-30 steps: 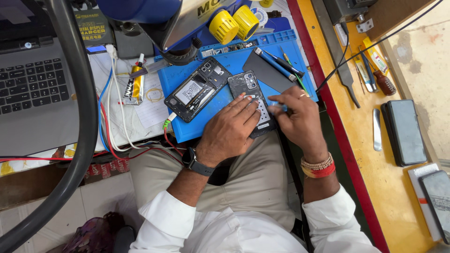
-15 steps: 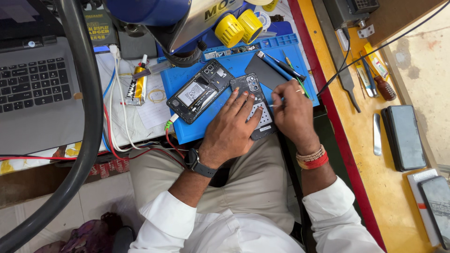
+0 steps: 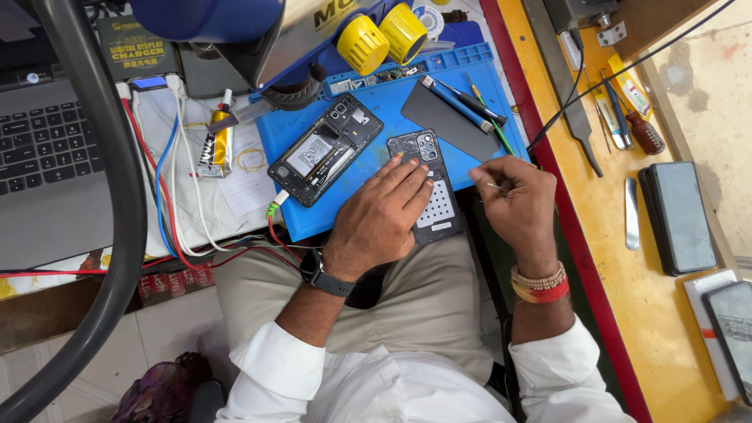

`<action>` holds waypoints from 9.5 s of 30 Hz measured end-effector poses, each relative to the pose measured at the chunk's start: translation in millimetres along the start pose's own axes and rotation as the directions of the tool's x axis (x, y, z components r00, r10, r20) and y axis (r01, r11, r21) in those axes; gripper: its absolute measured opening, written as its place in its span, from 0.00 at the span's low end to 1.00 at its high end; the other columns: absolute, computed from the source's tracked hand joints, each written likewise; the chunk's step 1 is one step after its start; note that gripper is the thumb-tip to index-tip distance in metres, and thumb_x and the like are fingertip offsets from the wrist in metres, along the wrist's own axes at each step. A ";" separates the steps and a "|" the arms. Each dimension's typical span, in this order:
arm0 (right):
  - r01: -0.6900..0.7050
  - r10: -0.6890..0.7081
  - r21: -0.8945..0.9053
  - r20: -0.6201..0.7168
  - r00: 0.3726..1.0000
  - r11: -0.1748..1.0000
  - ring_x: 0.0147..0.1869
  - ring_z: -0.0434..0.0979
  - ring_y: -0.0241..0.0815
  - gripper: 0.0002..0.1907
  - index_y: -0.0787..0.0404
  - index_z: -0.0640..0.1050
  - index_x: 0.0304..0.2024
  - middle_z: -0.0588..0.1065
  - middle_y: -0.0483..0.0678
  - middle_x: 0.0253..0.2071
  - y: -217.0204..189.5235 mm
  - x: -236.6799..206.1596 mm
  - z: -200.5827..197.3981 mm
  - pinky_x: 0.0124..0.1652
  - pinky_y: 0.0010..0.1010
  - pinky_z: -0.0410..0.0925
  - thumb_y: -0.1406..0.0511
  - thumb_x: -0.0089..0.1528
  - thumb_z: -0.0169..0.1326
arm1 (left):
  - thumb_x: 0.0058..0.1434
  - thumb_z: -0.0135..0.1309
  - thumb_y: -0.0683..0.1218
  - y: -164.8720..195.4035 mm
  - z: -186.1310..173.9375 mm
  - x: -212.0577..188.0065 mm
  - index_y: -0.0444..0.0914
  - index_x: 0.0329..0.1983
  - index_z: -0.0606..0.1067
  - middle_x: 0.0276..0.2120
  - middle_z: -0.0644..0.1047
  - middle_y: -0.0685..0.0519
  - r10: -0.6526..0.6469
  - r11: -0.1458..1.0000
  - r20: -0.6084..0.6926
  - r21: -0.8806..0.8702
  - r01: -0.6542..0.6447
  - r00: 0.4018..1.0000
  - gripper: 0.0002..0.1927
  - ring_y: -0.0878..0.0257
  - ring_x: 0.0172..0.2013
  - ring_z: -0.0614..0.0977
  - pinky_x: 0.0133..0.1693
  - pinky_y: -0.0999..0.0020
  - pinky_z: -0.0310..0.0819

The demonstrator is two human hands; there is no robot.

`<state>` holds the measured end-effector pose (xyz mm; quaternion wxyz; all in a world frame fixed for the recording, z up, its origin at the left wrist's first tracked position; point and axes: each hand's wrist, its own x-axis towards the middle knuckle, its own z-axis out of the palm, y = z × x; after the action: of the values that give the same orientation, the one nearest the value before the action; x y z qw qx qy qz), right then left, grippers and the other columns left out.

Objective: The person repairs a disassembled smartphone on a blue work mat, using a tool to work on its internal components and connectors. They then handle a second phone with a perforated plate, pressing and aligning it, and finally hold up a phone back cover with a label before setting it down.

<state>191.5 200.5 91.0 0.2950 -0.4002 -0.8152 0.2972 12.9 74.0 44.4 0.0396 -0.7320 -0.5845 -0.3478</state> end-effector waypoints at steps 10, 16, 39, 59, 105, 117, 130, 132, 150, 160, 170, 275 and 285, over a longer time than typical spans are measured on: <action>0.260 -0.214 0.355 -0.163 0.963 0.898 0.37 0.70 0.34 0.04 0.69 0.80 0.45 0.75 0.51 0.39 24.7 -11.7 17.8 0.38 0.24 0.67 0.74 0.71 0.53 | 0.57 0.54 0.38 3.1 3.0 3.4 0.35 0.55 0.80 0.56 0.77 0.42 -0.044 0.995 0.001 0.089 0.044 0.999 0.20 0.47 0.62 0.75 0.68 0.44 0.62; 0.179 -0.167 0.374 -0.063 0.984 0.910 0.42 0.82 0.37 0.06 0.72 0.80 0.44 0.80 0.51 0.40 41.8 -16.7 20.9 0.44 0.23 0.74 0.76 0.64 0.60 | 0.61 0.51 0.39 2.4 5.9 1.9 0.38 0.55 0.80 0.56 0.77 0.43 -0.035 0.991 -0.004 0.126 0.035 0.999 0.19 0.47 0.61 0.75 0.67 0.44 0.63; 0.356 -0.352 0.377 -0.082 0.933 0.855 0.43 0.82 0.41 0.07 0.69 0.76 0.37 0.79 0.54 0.38 57.3 -7.1 27.1 0.45 0.29 0.75 0.79 0.58 0.59 | 0.62 0.53 0.39 1.1 4.2 1.5 0.39 0.50 0.82 0.55 0.79 0.41 -0.039 0.998 -0.048 0.054 0.042 0.998 0.15 0.48 0.61 0.77 0.68 0.39 0.60; 0.403 -0.402 0.347 -0.079 0.912 0.847 0.41 0.83 0.43 0.07 0.67 0.76 0.34 0.80 0.54 0.36 60.2 -2.5 25.5 0.40 0.28 0.74 0.78 0.58 0.62 | 0.62 0.54 0.39 1.5 3.6 0.8 0.38 0.50 0.82 0.55 0.79 0.40 -0.042 0.998 -0.042 0.038 0.043 0.998 0.14 0.46 0.61 0.77 0.68 0.40 0.61; 0.442 -0.460 0.322 -0.021 0.888 0.837 0.39 0.83 0.42 0.07 0.67 0.76 0.34 0.81 0.55 0.37 67.3 4.8 20.5 0.41 0.27 0.73 0.77 0.57 0.62 | 0.62 0.54 0.39 -0.3 8.5 1.8 0.38 0.51 0.82 0.55 0.79 0.40 -0.034 0.997 -0.028 0.068 0.036 0.999 0.15 0.46 0.61 0.77 0.68 0.40 0.62; 0.432 -0.457 0.359 -0.017 0.889 0.827 0.40 0.84 0.42 0.07 0.67 0.76 0.34 0.80 0.55 0.36 65.5 3.6 20.2 0.41 0.28 0.74 0.78 0.57 0.62 | 0.61 0.54 0.39 -0.6 7.2 2.4 0.37 0.50 0.82 0.54 0.79 0.39 -0.030 0.998 -0.030 0.058 0.031 0.999 0.14 0.45 0.60 0.77 0.68 0.40 0.61; 0.421 -0.442 0.334 -0.015 0.897 0.843 0.39 0.83 0.41 0.08 0.67 0.76 0.34 0.81 0.55 0.36 64.6 5.1 19.1 0.40 0.27 0.74 0.78 0.56 0.62 | 0.62 0.53 0.39 0.5 7.5 2.1 0.38 0.50 0.82 0.54 0.79 0.40 -0.031 0.998 -0.049 0.055 0.034 0.998 0.14 0.45 0.60 0.77 0.67 0.40 0.62; 0.432 -0.450 0.319 -0.021 0.893 0.843 0.40 0.83 0.41 0.08 0.67 0.76 0.34 0.81 0.55 0.37 64.9 6.6 19.9 0.40 0.27 0.74 0.78 0.56 0.62 | 0.62 0.53 0.39 0.5 8.1 2.3 0.38 0.50 0.82 0.54 0.79 0.40 -0.034 0.998 -0.051 0.060 0.037 0.998 0.14 0.45 0.60 0.76 0.67 0.40 0.62; 0.455 -0.462 0.290 -0.050 0.886 0.842 0.42 0.85 0.44 0.07 0.67 0.76 0.33 0.81 0.55 0.36 65.1 5.3 22.0 0.43 0.29 0.75 0.78 0.57 0.62 | 0.62 0.54 0.40 0.5 7.7 1.9 0.37 0.50 0.82 0.54 0.79 0.40 -0.030 0.998 -0.042 0.060 0.032 0.999 0.14 0.45 0.60 0.77 0.69 0.40 0.61; 0.445 -0.463 0.323 -0.025 0.886 0.835 0.40 0.84 0.43 0.08 0.67 0.76 0.34 0.81 0.54 0.36 66.8 7.7 21.2 0.41 0.27 0.74 0.78 0.57 0.63 | 0.62 0.53 0.39 -0.2 8.8 2.7 0.38 0.49 0.82 0.54 0.79 0.39 -0.027 0.997 -0.048 0.066 0.030 0.998 0.14 0.45 0.60 0.76 0.68 0.41 0.61; 0.430 -0.456 0.352 -0.010 0.890 0.831 0.40 0.84 0.42 0.08 0.67 0.76 0.33 0.81 0.55 0.36 64.8 5.1 20.5 0.40 0.27 0.74 0.78 0.57 0.63 | 0.62 0.53 0.39 2.1 7.7 0.9 0.37 0.50 0.82 0.55 0.78 0.39 -0.034 0.998 -0.042 0.060 0.036 0.999 0.15 0.44 0.61 0.76 0.68 0.41 0.61; 0.471 -0.491 0.292 -0.004 0.871 0.832 0.40 0.84 0.42 0.09 0.66 0.75 0.32 0.81 0.53 0.36 68.8 13.0 20.0 0.41 0.27 0.75 0.76 0.57 0.64 | 0.60 0.53 0.38 1.0 9.4 3.3 0.36 0.50 0.82 0.54 0.78 0.39 -0.034 0.997 -0.056 0.068 0.038 0.998 0.16 0.44 0.61 0.76 0.68 0.42 0.60; 0.471 -0.497 0.312 0.006 0.868 0.825 0.41 0.85 0.42 0.08 0.67 0.76 0.34 0.81 0.54 0.38 67.8 13.0 22.0 0.41 0.27 0.75 0.78 0.58 0.63 | 0.59 0.53 0.38 0.5 9.9 3.5 0.36 0.50 0.82 0.54 0.78 0.39 -0.029 0.997 -0.052 0.071 0.032 0.998 0.16 0.44 0.60 0.76 0.68 0.42 0.60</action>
<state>201.5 239.9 31.1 0.3823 -0.1175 -0.8472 0.3497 18.2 81.3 39.0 0.0755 -0.7121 -0.6065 -0.3456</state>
